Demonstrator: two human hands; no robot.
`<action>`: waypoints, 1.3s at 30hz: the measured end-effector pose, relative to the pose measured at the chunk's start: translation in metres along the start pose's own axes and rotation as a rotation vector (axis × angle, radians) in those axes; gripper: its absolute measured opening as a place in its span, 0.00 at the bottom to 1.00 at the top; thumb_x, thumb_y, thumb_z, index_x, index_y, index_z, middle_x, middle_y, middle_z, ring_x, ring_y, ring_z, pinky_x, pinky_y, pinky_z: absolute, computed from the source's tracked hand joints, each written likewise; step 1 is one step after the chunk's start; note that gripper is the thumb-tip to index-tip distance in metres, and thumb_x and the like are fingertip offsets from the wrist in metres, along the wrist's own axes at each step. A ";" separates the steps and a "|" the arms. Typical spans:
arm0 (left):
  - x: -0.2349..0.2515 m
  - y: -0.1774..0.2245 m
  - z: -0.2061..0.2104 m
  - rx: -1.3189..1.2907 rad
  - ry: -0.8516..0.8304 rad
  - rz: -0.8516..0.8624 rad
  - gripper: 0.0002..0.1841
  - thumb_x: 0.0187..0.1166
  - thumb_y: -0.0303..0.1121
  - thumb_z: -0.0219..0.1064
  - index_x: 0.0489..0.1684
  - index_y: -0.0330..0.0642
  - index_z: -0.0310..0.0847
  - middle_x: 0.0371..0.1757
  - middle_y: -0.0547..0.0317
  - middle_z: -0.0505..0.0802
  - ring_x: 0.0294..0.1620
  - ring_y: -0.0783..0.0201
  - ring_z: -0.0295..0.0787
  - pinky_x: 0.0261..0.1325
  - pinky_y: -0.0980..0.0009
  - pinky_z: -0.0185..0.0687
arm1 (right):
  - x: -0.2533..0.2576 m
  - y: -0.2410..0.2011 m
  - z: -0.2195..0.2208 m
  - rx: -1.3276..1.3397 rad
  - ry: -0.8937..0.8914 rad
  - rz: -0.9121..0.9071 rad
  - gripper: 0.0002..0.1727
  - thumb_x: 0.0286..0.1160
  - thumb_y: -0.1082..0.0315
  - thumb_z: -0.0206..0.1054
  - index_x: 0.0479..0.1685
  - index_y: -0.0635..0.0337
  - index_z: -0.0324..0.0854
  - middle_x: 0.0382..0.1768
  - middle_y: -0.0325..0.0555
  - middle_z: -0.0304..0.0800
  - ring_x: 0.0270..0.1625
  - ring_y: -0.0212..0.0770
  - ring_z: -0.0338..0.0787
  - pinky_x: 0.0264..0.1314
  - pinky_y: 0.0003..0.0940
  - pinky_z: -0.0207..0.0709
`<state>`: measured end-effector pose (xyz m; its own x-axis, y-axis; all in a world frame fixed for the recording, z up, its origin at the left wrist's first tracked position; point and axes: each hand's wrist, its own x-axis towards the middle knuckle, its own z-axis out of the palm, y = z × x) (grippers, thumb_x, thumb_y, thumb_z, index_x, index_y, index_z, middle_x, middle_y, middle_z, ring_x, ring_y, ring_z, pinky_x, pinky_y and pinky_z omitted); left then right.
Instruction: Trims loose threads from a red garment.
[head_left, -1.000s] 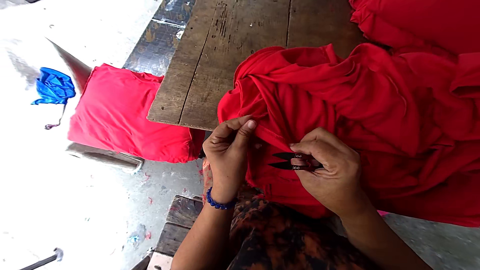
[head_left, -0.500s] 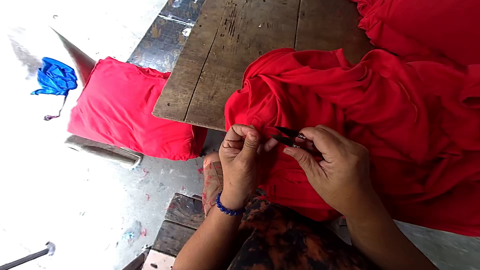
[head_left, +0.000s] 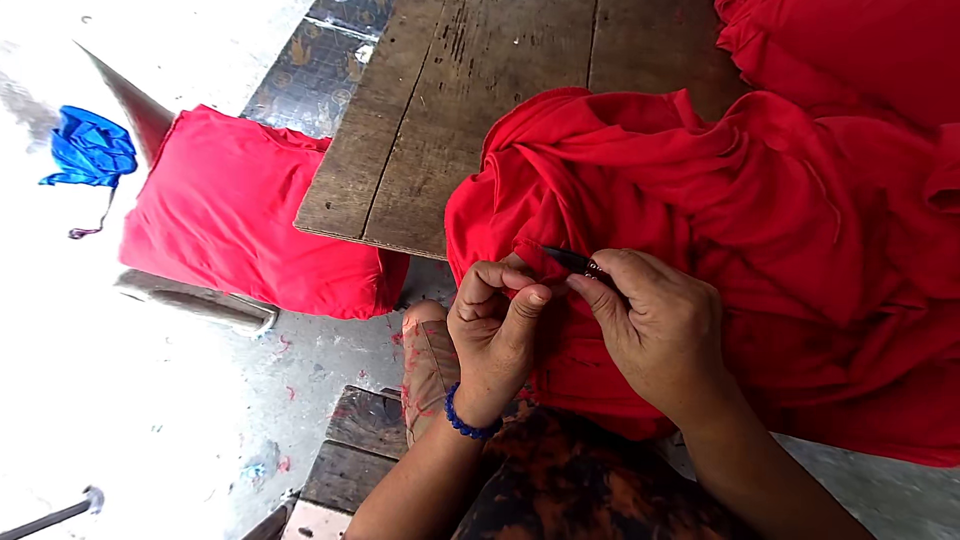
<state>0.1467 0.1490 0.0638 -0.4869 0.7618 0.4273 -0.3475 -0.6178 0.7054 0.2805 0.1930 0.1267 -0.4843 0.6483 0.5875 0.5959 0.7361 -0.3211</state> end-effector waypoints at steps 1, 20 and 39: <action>0.000 0.001 0.000 -0.014 0.015 -0.021 0.08 0.75 0.33 0.77 0.47 0.52 0.86 0.47 0.68 0.92 0.49 0.71 0.92 0.54 0.67 0.93 | -0.001 0.002 -0.001 0.065 0.000 0.039 0.15 0.86 0.60 0.65 0.42 0.65 0.89 0.29 0.45 0.88 0.30 0.33 0.84 0.31 0.26 0.73; 0.003 0.006 0.002 -0.063 0.108 -0.142 0.05 0.86 0.26 0.64 0.48 0.44 0.85 0.42 0.64 0.93 0.40 0.70 0.94 0.51 0.67 0.94 | -0.007 0.008 -0.006 0.132 -0.074 0.021 0.17 0.83 0.55 0.67 0.42 0.62 0.88 0.28 0.39 0.86 0.29 0.27 0.81 0.29 0.23 0.69; -0.004 0.001 0.004 -0.196 0.040 -0.099 0.09 0.93 0.46 0.51 0.54 0.55 0.68 0.62 0.57 0.88 0.48 0.60 0.96 0.49 0.62 0.96 | -0.004 0.011 -0.006 0.208 -0.053 0.066 0.16 0.84 0.57 0.66 0.44 0.64 0.87 0.30 0.38 0.85 0.31 0.21 0.79 0.32 0.15 0.71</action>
<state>0.1514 0.1461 0.0649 -0.4728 0.8147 0.3358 -0.5428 -0.5694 0.6174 0.2932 0.1973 0.1250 -0.4846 0.7016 0.5224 0.4847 0.7125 -0.5073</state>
